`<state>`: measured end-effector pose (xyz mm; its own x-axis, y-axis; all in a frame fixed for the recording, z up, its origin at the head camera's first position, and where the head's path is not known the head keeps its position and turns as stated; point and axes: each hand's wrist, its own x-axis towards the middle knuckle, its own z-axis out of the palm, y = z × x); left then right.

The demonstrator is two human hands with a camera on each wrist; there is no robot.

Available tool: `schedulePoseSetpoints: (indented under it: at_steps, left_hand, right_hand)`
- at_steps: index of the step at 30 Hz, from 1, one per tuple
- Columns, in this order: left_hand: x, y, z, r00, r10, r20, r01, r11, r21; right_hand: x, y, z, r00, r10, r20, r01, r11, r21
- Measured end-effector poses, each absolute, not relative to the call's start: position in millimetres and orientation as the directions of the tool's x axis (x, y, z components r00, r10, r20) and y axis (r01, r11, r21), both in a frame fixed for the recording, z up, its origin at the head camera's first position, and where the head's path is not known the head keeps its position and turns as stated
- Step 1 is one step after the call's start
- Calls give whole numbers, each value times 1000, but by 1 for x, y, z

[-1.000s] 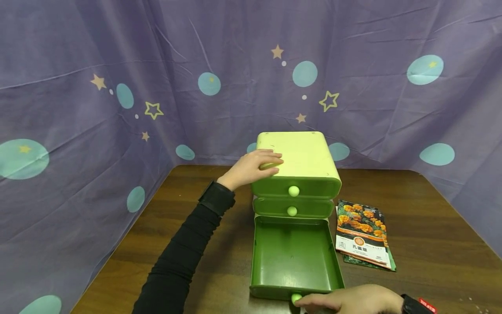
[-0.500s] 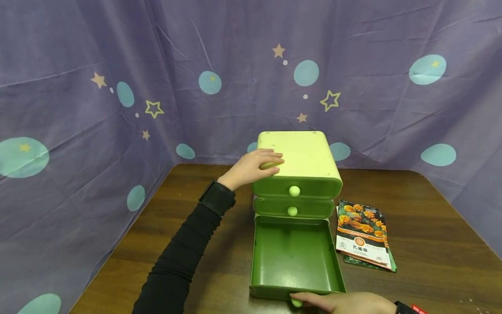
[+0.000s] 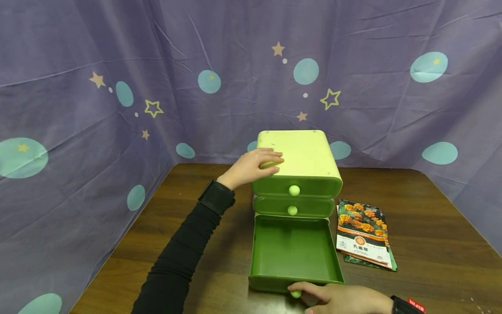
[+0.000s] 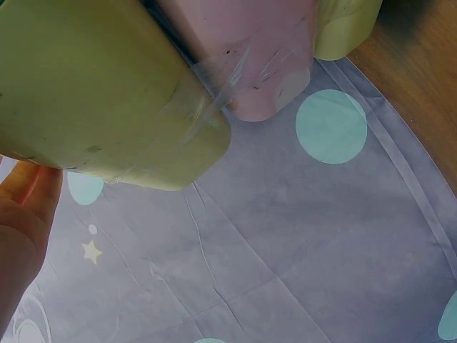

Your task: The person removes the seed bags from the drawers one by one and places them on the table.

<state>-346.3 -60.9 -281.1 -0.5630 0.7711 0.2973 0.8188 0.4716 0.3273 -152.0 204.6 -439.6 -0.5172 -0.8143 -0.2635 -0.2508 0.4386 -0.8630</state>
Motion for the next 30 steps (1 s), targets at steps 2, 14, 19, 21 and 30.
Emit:
schedulePoseSetpoints:
  at_steps: [2, 14, 19, 21, 30]
  left_hand:
    - [-346, -61, -281, -563, 771, 298, 819, 472, 326]
    - [-346, -60, -280, -561, 774, 295, 820, 471, 324]
    - [-346, -61, -281, -565, 771, 295, 817, 472, 331]
    - [-347, -62, -282, -565, 770, 297, 817, 471, 333]
    - [-346, -62, -283, -572, 764, 300, 810, 466, 357]
  right_hand:
    - [-158, 205, -446, -539, -793, -283, -194, 444, -875]
    - [-166, 181, -424, -749, -619, -234, -56, 411, -910]
    - [-176, 174, -422, -798, -572, -189, -89, 421, -903]
    - [-181, 171, -423, -814, -551, -185, -81, 422, -903]
    - [-200, 165, -424, -863, -475, -172, -85, 472, -878]
